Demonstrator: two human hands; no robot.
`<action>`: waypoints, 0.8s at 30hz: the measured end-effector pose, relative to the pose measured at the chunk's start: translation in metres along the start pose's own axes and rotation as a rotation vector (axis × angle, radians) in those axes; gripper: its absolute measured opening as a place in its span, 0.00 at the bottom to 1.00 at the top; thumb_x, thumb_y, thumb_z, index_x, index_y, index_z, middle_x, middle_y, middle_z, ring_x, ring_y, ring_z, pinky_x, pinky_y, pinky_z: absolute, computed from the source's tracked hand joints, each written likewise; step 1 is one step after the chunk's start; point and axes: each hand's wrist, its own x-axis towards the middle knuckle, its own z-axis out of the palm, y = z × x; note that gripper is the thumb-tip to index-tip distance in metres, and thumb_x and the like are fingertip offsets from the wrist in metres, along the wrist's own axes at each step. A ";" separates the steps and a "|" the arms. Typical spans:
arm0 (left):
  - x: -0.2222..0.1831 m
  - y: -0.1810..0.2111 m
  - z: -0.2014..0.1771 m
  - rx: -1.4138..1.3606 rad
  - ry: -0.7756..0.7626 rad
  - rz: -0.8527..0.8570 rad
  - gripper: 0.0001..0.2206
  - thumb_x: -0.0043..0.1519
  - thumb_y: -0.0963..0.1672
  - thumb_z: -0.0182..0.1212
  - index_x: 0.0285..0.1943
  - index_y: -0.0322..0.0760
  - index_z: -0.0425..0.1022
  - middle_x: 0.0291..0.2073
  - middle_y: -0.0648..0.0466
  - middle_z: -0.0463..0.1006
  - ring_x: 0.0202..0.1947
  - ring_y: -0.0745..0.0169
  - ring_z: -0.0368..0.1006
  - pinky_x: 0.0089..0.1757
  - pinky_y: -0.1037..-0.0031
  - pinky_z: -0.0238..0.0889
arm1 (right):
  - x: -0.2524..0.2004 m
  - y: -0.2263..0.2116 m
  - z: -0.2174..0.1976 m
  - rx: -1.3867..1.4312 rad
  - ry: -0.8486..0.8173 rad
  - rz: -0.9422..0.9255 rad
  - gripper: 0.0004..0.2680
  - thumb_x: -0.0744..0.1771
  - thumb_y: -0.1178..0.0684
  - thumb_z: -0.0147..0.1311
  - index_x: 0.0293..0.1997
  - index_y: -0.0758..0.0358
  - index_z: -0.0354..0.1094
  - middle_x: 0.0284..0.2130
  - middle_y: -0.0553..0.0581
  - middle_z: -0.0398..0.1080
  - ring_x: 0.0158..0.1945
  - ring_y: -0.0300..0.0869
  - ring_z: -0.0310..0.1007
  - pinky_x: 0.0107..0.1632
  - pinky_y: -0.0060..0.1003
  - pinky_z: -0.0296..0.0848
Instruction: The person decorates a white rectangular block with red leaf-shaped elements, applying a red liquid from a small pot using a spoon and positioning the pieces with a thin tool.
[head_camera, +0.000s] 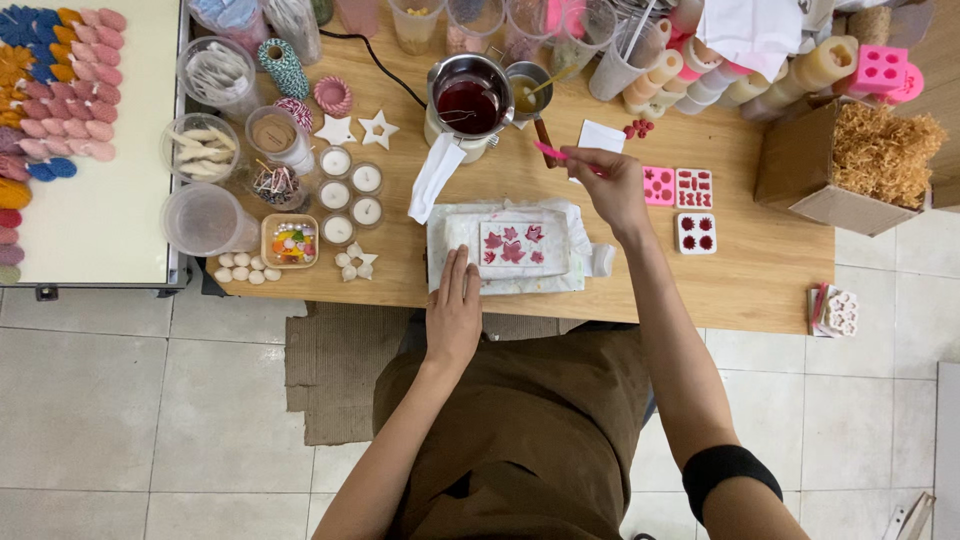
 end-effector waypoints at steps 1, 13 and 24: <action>0.000 0.000 -0.001 0.000 0.006 0.005 0.20 0.61 0.38 0.59 0.62 0.25 0.66 0.74 0.40 0.54 0.75 0.47 0.51 0.49 0.56 0.72 | -0.012 -0.002 -0.004 -0.054 -0.015 -0.019 0.08 0.68 0.57 0.59 0.50 0.66 0.78 0.40 0.54 0.80 0.42 0.32 0.76 0.48 0.27 0.75; -0.002 0.001 -0.007 0.008 0.026 0.018 0.19 0.62 0.38 0.56 0.63 0.25 0.66 0.74 0.41 0.56 0.75 0.47 0.53 0.53 0.57 0.71 | -0.086 -0.018 0.005 -0.546 0.059 -0.359 0.05 0.64 0.61 0.62 0.41 0.62 0.80 0.32 0.57 0.76 0.36 0.46 0.70 0.40 0.40 0.70; -0.002 -0.001 -0.002 0.017 0.005 0.012 0.20 0.63 0.39 0.56 0.65 0.25 0.65 0.74 0.41 0.54 0.75 0.47 0.51 0.55 0.56 0.70 | -0.086 -0.008 0.011 -0.612 0.063 -0.368 0.05 0.64 0.60 0.62 0.41 0.61 0.80 0.31 0.57 0.75 0.35 0.47 0.68 0.42 0.42 0.69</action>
